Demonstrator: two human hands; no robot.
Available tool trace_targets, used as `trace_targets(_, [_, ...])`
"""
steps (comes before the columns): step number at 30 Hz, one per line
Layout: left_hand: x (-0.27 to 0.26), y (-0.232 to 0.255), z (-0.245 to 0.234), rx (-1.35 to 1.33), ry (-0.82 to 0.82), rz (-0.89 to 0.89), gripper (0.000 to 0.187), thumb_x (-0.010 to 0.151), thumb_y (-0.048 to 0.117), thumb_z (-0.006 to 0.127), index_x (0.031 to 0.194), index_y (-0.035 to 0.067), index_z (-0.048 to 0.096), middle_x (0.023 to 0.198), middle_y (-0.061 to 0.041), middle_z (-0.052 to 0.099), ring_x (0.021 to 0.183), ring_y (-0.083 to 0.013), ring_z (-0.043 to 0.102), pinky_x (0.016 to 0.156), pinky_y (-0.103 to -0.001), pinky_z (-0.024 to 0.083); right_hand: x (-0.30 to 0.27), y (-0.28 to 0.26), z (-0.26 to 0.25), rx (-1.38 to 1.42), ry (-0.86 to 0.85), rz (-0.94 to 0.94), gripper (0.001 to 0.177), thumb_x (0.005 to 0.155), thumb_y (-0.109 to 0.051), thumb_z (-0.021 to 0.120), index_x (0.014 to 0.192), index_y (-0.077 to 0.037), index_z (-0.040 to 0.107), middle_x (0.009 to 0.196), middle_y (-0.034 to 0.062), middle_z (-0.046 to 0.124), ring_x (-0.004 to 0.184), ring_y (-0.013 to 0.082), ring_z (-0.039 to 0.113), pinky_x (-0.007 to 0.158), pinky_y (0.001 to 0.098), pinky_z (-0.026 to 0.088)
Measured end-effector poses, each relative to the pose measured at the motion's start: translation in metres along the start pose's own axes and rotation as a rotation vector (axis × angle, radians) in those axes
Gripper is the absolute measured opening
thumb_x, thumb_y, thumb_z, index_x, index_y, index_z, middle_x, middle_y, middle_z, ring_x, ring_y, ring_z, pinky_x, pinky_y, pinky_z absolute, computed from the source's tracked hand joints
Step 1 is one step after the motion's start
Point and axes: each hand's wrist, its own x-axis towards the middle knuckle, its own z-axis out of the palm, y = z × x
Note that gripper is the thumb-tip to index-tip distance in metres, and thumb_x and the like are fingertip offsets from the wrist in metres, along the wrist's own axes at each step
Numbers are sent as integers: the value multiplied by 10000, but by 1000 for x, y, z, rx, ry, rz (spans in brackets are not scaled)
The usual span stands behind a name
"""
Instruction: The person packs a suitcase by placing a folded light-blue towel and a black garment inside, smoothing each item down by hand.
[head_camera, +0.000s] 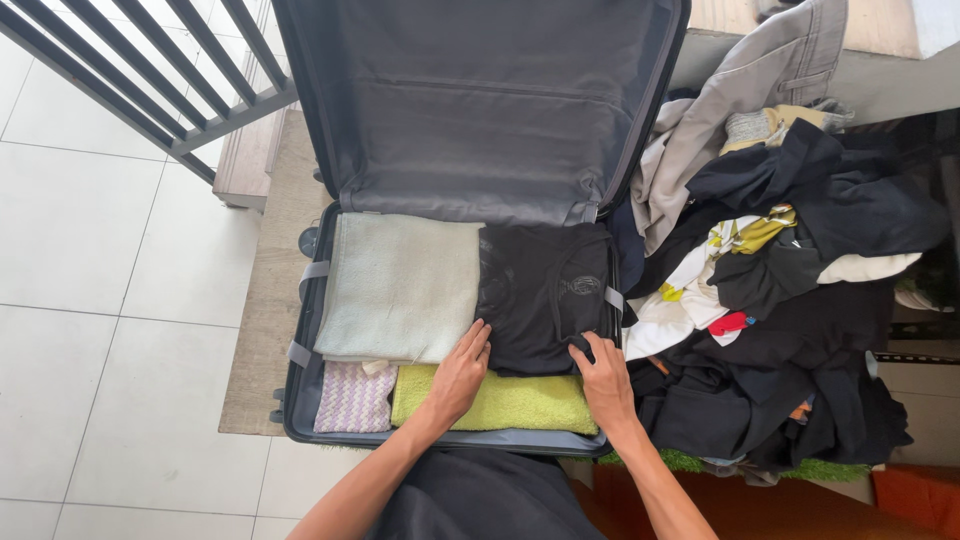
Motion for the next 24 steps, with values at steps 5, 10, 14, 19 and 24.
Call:
trace_targets(5, [16,18,-31,165,-119,-27,421,749,-13,618,1133,-180,658,1453,-323,486,1438,-457,378,1198,-519,297,-2,-18,-4,-46,-94,67,537,722,68,662,1243,-53,709,1347,195,552,1155,340,568,985,421,454])
trace_targets(10, [57,38,-65,17,-579,-316,404,821,136,653,1119,-137,648,1544,-325,352,1468,-479,217,1189,-629,131,25,-6,-40,84,-311,52,683,616,-250,866,1246,-37,710,1433,393,401,1299,540,454,995,568,336])
trace_targets(14, [101,14,-32,-99,166,-246,504,955,139,582,1377,-131,521,1550,-387,308,1464,-502,276,1232,-548,224,79,11,-17,315,203,244,454,983,-283,662,1365,-43,614,1528,284,464,1412,459,460,1168,506,371])
trace_targets(19, [135,-25,21,-3,180,-201,619,999,175,546,1505,-131,365,1621,-369,218,1515,-499,212,1232,-538,210,147,37,38,88,264,94,706,1015,-275,604,1481,185,341,1569,395,277,1485,556,241,1214,571,228])
trace_targets(24, [136,-34,41,-31,105,-154,595,1043,184,510,1517,-138,352,1650,-318,247,1533,-442,276,1265,-491,241,126,26,66,-20,231,149,647,1041,-228,536,1492,183,324,1603,385,252,1514,523,243,1240,554,242])
